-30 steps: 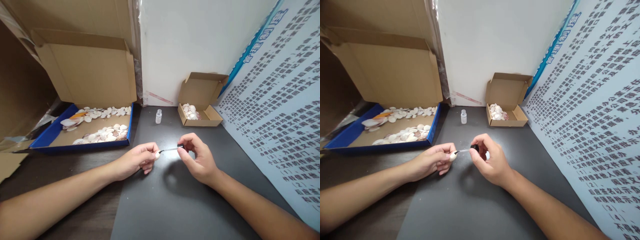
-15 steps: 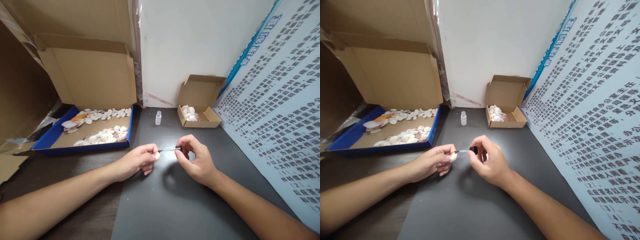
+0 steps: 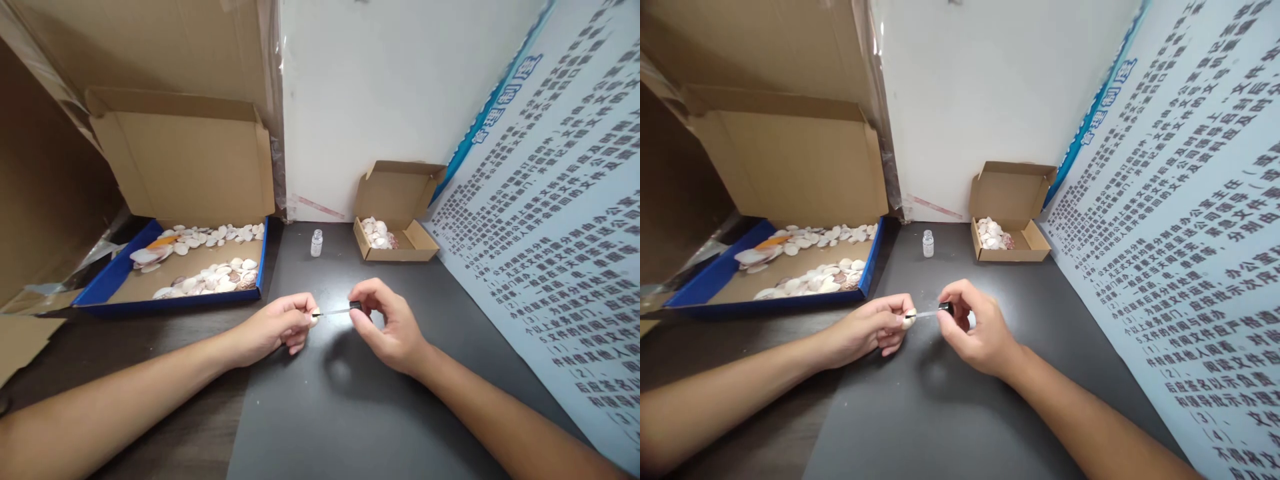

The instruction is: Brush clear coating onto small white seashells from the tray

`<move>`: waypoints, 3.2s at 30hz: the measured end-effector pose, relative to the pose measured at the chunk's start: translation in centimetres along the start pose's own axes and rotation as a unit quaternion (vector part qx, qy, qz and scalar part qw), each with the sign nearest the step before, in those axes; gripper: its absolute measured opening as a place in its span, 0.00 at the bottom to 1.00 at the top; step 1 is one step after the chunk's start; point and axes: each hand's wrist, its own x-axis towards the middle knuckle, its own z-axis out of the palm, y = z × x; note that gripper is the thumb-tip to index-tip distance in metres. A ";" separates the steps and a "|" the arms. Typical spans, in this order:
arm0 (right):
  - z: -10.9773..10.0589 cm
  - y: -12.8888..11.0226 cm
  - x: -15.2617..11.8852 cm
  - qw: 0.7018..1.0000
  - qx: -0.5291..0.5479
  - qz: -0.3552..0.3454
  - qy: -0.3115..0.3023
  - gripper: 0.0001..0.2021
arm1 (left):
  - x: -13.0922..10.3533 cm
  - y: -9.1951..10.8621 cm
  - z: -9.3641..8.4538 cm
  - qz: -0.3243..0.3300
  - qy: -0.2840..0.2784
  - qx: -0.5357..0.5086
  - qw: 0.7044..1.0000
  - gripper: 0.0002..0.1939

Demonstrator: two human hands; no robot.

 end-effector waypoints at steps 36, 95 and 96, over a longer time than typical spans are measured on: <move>-0.3 -0.3 -0.1 0.995 0.037 0.079 -0.038 0.02 | 0.0 0.3 0.0 -0.009 0.005 -0.012 1.000 0.12; -0.3 -0.8 -0.4 0.986 0.088 0.127 -0.063 0.03 | 0.2 -0.4 -0.1 0.005 -0.003 -0.011 1.000 0.12; -0.3 -0.9 -0.4 0.984 0.102 0.134 -0.065 0.03 | 0.2 -0.4 -0.1 0.008 -0.003 -0.012 1.000 0.12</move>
